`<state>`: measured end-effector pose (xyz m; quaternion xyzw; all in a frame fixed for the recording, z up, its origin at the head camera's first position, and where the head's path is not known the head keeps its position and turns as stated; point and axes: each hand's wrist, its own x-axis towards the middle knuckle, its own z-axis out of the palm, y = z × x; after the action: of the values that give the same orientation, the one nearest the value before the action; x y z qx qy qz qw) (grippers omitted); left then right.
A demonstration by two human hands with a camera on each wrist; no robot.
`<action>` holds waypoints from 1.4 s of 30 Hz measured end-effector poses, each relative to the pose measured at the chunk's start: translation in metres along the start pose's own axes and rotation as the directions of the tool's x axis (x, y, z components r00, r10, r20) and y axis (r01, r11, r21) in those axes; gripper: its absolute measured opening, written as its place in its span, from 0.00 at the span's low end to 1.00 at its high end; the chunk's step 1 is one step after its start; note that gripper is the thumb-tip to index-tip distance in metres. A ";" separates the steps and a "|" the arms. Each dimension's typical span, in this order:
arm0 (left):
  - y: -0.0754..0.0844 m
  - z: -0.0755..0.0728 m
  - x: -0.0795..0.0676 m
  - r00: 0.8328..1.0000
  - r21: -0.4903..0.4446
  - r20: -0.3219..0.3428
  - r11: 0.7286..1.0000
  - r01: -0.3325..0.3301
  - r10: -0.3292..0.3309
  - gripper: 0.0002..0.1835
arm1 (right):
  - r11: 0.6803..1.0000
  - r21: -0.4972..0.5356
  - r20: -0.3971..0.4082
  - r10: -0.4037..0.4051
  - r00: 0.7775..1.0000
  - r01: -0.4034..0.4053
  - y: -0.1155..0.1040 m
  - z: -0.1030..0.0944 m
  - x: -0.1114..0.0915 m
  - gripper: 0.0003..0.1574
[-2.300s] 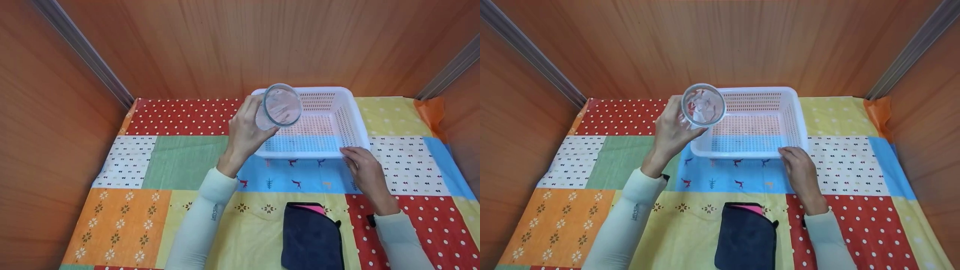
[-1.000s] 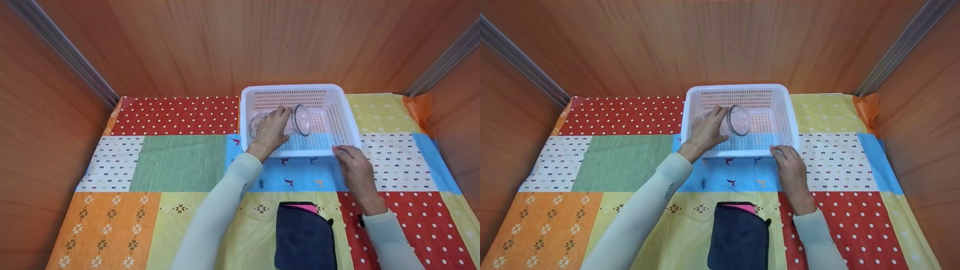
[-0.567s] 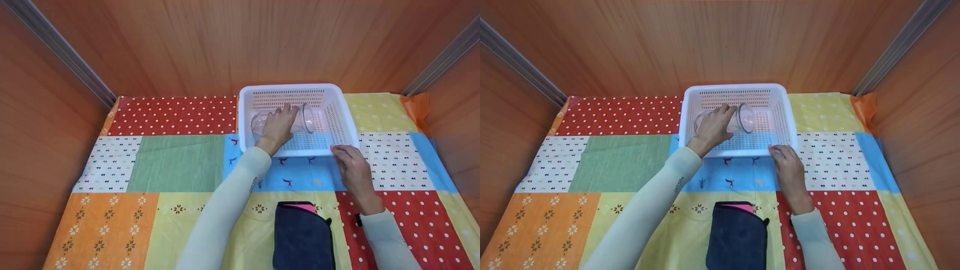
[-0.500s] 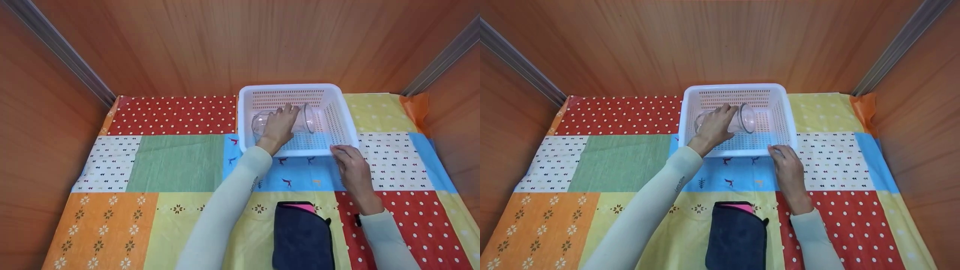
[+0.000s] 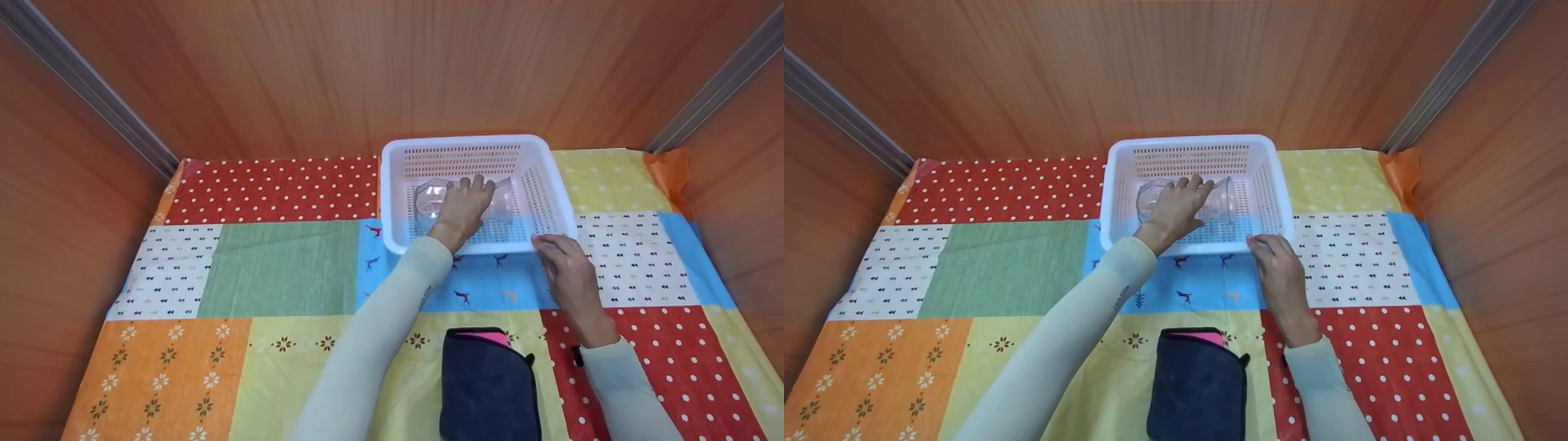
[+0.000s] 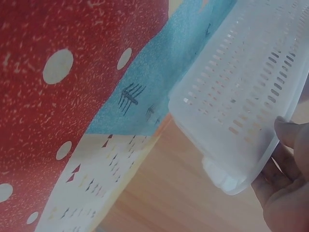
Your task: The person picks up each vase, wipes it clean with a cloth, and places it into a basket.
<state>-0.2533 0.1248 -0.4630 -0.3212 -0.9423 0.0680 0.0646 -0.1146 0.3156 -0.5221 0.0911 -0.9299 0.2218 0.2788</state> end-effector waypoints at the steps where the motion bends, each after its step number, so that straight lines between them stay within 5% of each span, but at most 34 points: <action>1: 0.000 0.001 0.001 1.000 0.024 0.000 1.000 -0.003 0.003 0.38 | 1.000 0.004 0.002 -0.001 1.000 0.001 -0.001 0.001 0.001 0.25; 11: 0.001 0.009 0.003 0.999 0.154 0.039 0.988 -0.007 0.001 0.33 | 0.999 0.044 0.000 -0.004 1.000 0.004 -0.009 0.010 0.006 0.26; 25: -0.004 0.013 0.001 0.988 0.252 0.120 0.966 0.062 -0.094 0.36 | 0.998 0.063 -0.005 -0.009 1.000 0.009 -0.014 0.011 0.011 0.26; 32: -0.002 0.004 -0.008 0.978 0.159 0.202 0.987 0.026 -0.058 0.46 | 0.999 0.048 0.009 0.008 1.000 -0.009 -0.011 0.009 0.007 0.24; 42: -0.005 -0.011 -0.034 0.999 -0.137 0.031 0.990 0.031 -0.027 0.39 | 0.999 0.034 0.000 0.039 0.999 -0.039 -0.001 -0.001 0.000 0.26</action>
<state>-0.2275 0.1013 -0.4542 -0.3100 -0.9502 0.0067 0.0296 -0.1138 0.3153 -0.5216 0.0774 -0.9275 0.2429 0.2733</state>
